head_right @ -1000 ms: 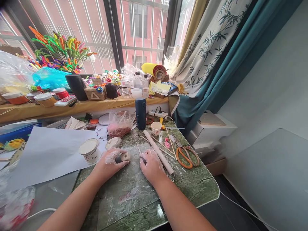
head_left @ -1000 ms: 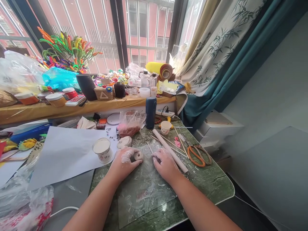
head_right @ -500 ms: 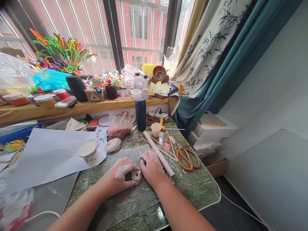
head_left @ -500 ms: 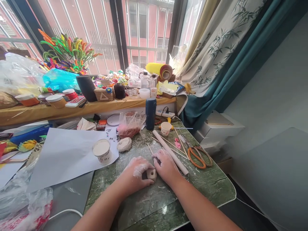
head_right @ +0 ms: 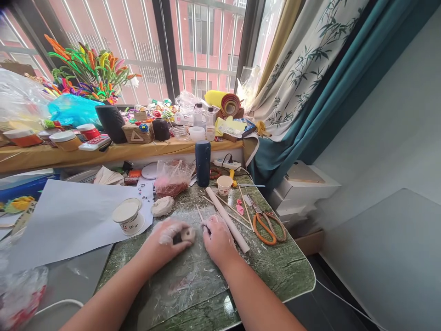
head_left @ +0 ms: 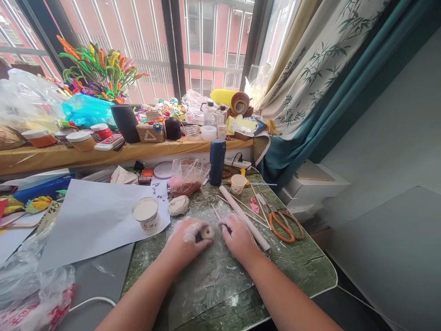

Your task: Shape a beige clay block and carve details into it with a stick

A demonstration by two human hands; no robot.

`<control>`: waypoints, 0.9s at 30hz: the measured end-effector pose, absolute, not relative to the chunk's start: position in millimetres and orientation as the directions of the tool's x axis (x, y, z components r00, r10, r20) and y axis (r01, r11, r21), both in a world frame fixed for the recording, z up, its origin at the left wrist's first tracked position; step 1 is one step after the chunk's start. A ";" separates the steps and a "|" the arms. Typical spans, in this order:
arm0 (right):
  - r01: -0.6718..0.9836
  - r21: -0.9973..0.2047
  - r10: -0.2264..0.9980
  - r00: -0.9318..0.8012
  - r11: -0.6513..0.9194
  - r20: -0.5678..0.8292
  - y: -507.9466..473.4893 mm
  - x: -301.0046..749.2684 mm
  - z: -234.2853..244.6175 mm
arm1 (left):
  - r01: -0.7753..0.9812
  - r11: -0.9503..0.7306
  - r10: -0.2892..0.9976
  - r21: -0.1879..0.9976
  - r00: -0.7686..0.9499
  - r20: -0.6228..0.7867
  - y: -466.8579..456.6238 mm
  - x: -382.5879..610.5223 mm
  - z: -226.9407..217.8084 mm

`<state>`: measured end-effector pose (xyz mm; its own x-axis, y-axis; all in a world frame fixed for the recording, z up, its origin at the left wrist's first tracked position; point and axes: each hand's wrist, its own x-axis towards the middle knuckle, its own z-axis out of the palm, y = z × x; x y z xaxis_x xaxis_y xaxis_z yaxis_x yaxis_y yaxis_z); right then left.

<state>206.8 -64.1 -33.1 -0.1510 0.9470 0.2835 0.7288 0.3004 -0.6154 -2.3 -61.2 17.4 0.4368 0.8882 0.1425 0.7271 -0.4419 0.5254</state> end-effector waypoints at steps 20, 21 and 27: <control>0.598 -0.723 0.912 -0.032 0.345 0.408 -70.5 208.0 -23.9 | 0.629 -0.480 0.856 0.611 0.487 0.171 -64.4 1.5 19.9; 0.586 -0.730 0.909 -0.026 0.351 0.416 -70.4 208.6 -23.7 | 0.630 -0.436 0.892 0.643 0.400 0.213 -62.2 -0.8 19.0; 0.546 -0.754 0.901 -0.001 0.364 0.434 -68.5 210.0 -23.0 | 0.761 -0.323 0.936 0.563 0.167 0.311 -48.6 -16.1 17.2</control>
